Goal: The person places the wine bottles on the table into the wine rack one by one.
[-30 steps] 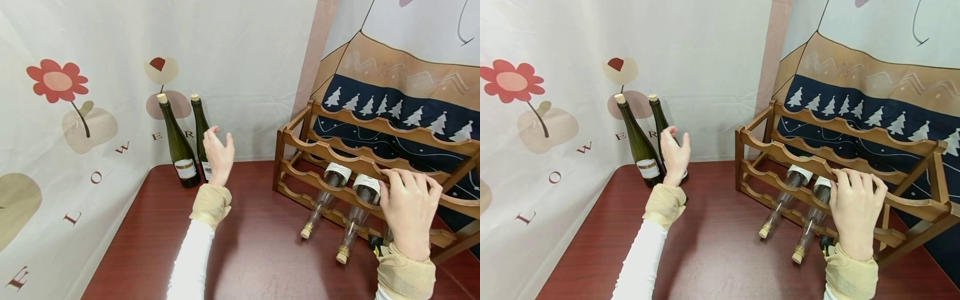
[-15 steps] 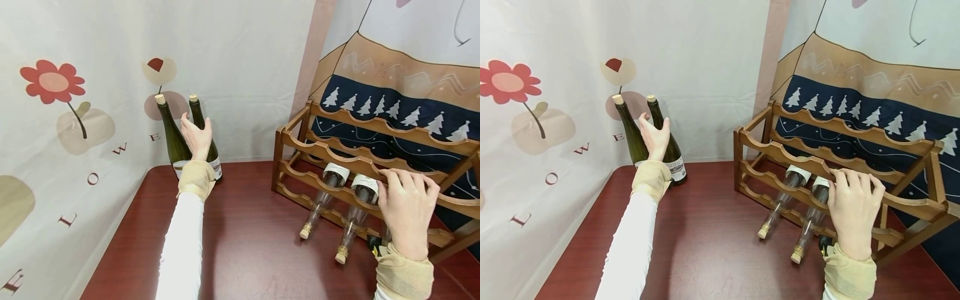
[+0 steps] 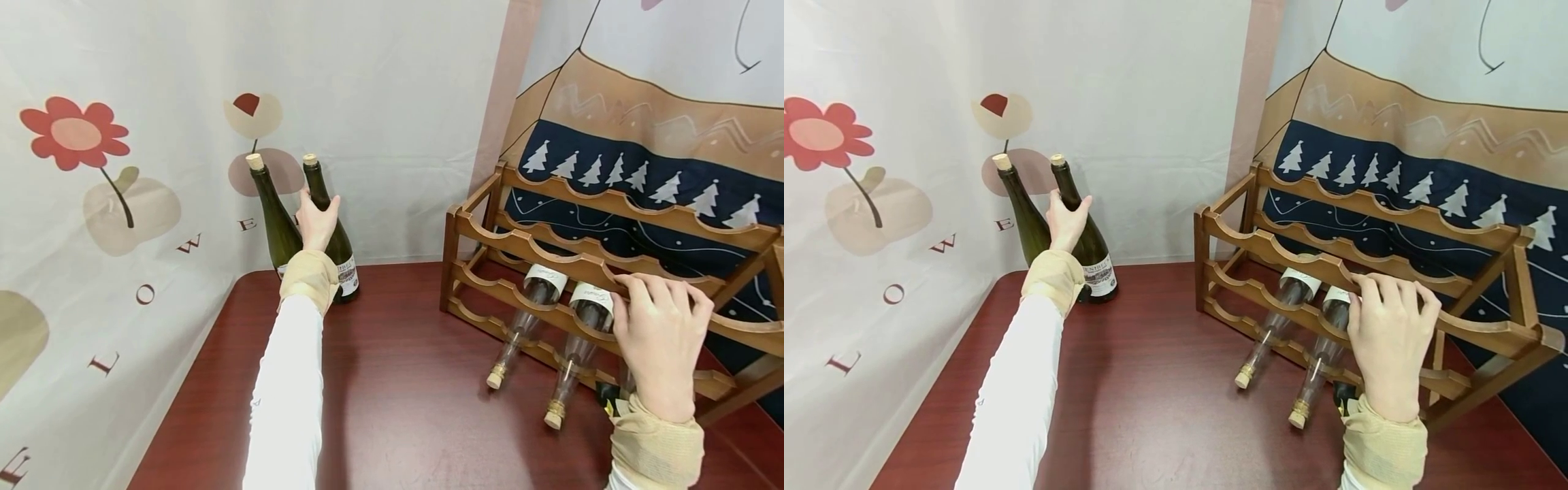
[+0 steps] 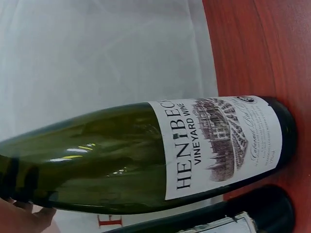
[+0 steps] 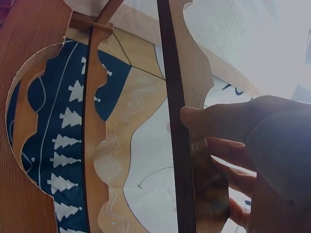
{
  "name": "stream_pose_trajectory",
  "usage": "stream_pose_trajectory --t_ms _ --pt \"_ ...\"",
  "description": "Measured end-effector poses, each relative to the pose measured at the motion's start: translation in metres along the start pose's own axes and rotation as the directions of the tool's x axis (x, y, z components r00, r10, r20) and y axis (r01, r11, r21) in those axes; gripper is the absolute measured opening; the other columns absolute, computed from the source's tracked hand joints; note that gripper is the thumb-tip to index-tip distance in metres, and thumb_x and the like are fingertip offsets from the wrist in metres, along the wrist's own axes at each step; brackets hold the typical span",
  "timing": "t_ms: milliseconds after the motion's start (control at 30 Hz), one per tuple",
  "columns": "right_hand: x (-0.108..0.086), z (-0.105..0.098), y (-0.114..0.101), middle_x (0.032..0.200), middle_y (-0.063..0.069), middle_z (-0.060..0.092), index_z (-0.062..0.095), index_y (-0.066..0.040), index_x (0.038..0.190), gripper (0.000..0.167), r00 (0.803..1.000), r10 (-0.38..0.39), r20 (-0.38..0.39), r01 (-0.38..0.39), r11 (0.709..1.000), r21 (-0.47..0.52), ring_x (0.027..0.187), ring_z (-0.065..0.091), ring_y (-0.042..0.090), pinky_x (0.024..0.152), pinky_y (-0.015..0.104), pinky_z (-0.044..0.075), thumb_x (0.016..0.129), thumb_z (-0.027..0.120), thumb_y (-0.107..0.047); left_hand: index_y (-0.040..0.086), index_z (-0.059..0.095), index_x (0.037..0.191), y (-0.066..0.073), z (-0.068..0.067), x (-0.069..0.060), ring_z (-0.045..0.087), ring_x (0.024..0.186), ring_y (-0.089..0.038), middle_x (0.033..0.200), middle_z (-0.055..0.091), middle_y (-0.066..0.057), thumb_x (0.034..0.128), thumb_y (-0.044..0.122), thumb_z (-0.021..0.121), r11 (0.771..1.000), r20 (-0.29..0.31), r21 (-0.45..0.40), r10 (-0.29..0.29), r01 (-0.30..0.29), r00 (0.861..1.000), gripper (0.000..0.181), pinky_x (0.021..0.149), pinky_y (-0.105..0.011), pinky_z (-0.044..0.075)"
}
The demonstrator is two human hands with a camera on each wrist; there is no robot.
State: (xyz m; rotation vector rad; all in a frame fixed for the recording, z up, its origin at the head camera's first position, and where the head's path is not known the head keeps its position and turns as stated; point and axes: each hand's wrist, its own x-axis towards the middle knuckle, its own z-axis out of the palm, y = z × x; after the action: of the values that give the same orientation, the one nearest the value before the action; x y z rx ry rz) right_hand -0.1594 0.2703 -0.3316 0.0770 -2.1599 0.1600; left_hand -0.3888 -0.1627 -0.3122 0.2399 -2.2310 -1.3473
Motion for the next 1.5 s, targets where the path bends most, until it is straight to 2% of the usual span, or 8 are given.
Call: stream_pose_trajectory --t_ms 100,333,533,767,967,1200,1367,1500 --pt "0.000 0.000 0.000 0.100 0.027 0.064 0.063 0.005 0.105 0.021 1.000 -0.001 0.002 0.001 1.000 -0.001 0.096 0.050 0.044 0.091 0.059 0.028 0.090 0.059 -0.009 0.010 0.047 0.123 -0.002 0.001 0.002 0.057 0.106 -0.037 0.111 0.062 -0.018 0.0891 0.032 0.061 1.000 0.003 0.008 0.004 -0.004 1.000 0.043 0.095 -0.047 0.042" --pt "0.000 0.000 0.000 0.100 0.028 0.064 0.063 0.006 0.104 0.021 1.000 -0.003 0.008 0.003 1.000 -0.007 0.096 0.050 0.044 0.091 0.059 0.028 0.091 0.059 -0.010 0.007 0.049 0.119 -0.006 0.002 0.001 0.055 0.099 -0.037 0.105 0.061 -0.021 0.0897 0.025 0.058 0.999 -0.021 -0.045 0.023 -0.024 1.000 0.036 0.090 -0.046 0.043" --pt "0.000 0.000 0.000 0.100 0.028 0.064 0.063 0.006 0.103 0.021 1.000 0.002 0.003 -0.002 1.000 0.000 0.097 0.050 0.044 0.091 0.059 0.028 0.091 0.059 -0.010 0.009 0.052 0.115 -0.010 0.007 -0.001 0.056 0.088 -0.033 0.095 0.062 -0.017 0.0867 0.024 0.057 0.996 -0.089 -0.070 0.049 -0.056 0.995 0.033 0.082 -0.039 0.043" --pt "0.000 0.000 0.000 0.100 0.028 0.064 0.063 0.006 0.103 0.022 1.000 -0.001 0.008 0.001 1.000 0.001 0.097 0.050 0.044 0.091 0.059 0.028 0.091 0.058 -0.011 0.009 0.051 0.091 -0.013 0.014 -0.007 0.049 0.071 -0.029 0.069 0.050 -0.003 0.0785 0.022 0.059 0.988 -0.208 -0.108 0.083 -0.108 0.975 0.020 0.067 -0.030 0.036" --pt "0.000 0.000 0.000 0.100 0.028 0.064 0.063 0.006 0.105 0.023 1.000 -0.001 0.008 0.001 1.000 -0.001 0.096 0.049 0.044 0.091 0.060 0.028 0.091 0.058 -0.012 0.013 0.047 0.081 -0.013 0.016 -0.016 0.041 0.058 -0.024 0.059 0.043 0.001 0.0800 0.015 0.060 0.970 -0.252 -0.171 0.128 -0.174 0.959 0.013 0.059 -0.027 0.032" --pt "0.000 -0.001 -0.001 0.100 0.029 0.064 0.062 0.007 0.103 0.024 1.000 0.003 0.001 -0.003 1.000 0.004 0.096 0.049 0.044 0.091 0.059 0.028 0.091 0.057 -0.013 0.009 0.051 0.079 -0.015 0.017 -0.026 0.041 0.055 -0.019 0.057 0.043 0.004 0.0768 0.011 0.061 0.955 -0.344 -0.191 0.152 -0.228 0.927 0.010 0.058 -0.026 0.034" --pt "0.000 0.000 -0.002 0.100 0.029 0.063 0.063 0.007 0.102 0.023 1.000 0.011 -0.021 -0.010 1.000 0.021 0.097 0.050 0.044 0.092 0.059 0.028 0.090 0.058 -0.012 0.001 0.057 0.086 -0.016 0.014 -0.037 0.043 0.054 -0.019 0.060 0.049 0.002 0.0774 0.010 0.058 0.934 -0.359 -0.244 0.162 -0.260 0.919 0.013 0.059 -0.027 0.035" --pt "0.000 0.001 -0.004 0.099 0.029 0.064 0.064 0.007 0.101 0.021 0.998 0.025 -0.062 -0.022 0.999 0.046 0.096 0.050 0.044 0.092 0.058 0.028 0.086 0.061 -0.008 0.001 0.060 0.087 -0.016 0.012 -0.046 0.045 0.057 -0.014 0.065 0.054 0.001 0.0772 0.010 0.057 0.920 -0.384 -0.274 0.162 -0.280 0.909 0.013 0.062 -0.027 0.037"
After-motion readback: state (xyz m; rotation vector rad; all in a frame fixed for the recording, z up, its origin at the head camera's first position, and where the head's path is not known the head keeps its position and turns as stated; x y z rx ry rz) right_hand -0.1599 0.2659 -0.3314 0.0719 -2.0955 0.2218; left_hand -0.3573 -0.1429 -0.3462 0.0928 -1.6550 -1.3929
